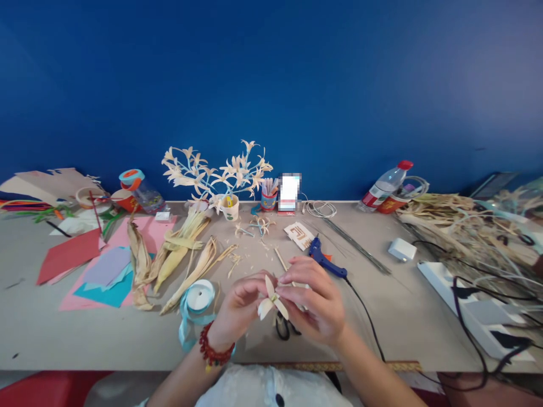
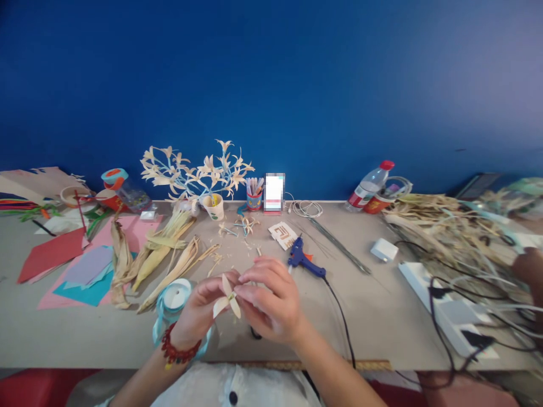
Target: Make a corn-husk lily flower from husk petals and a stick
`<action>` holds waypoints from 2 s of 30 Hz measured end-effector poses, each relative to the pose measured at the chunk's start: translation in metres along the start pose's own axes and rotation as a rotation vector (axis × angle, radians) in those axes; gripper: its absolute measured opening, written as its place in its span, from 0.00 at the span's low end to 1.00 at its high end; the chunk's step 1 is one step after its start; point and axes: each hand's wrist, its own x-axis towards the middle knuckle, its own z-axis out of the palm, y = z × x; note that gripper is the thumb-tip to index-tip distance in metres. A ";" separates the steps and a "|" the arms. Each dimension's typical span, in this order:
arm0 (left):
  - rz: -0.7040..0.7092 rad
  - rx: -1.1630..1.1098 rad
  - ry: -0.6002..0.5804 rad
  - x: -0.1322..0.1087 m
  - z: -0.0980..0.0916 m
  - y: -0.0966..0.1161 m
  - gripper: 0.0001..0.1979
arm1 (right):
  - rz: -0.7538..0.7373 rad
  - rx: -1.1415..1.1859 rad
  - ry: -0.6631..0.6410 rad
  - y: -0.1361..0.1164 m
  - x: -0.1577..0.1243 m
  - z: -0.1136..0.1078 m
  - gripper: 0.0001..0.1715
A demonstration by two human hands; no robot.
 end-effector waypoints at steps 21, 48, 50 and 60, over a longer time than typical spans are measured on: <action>-0.099 -0.025 0.096 -0.003 -0.002 -0.006 0.06 | 0.008 -0.087 0.013 0.000 -0.001 0.000 0.18; -0.377 -0.187 -0.154 0.002 0.008 0.012 0.20 | -0.111 0.167 -0.197 0.032 0.013 -0.023 0.13; -0.393 -0.225 -0.169 0.002 0.008 0.010 0.20 | -0.112 0.204 -0.206 0.035 0.013 -0.023 0.12; -0.445 -0.391 -0.195 -0.001 0.008 0.000 0.17 | -0.220 0.118 -0.191 0.021 0.016 -0.017 0.10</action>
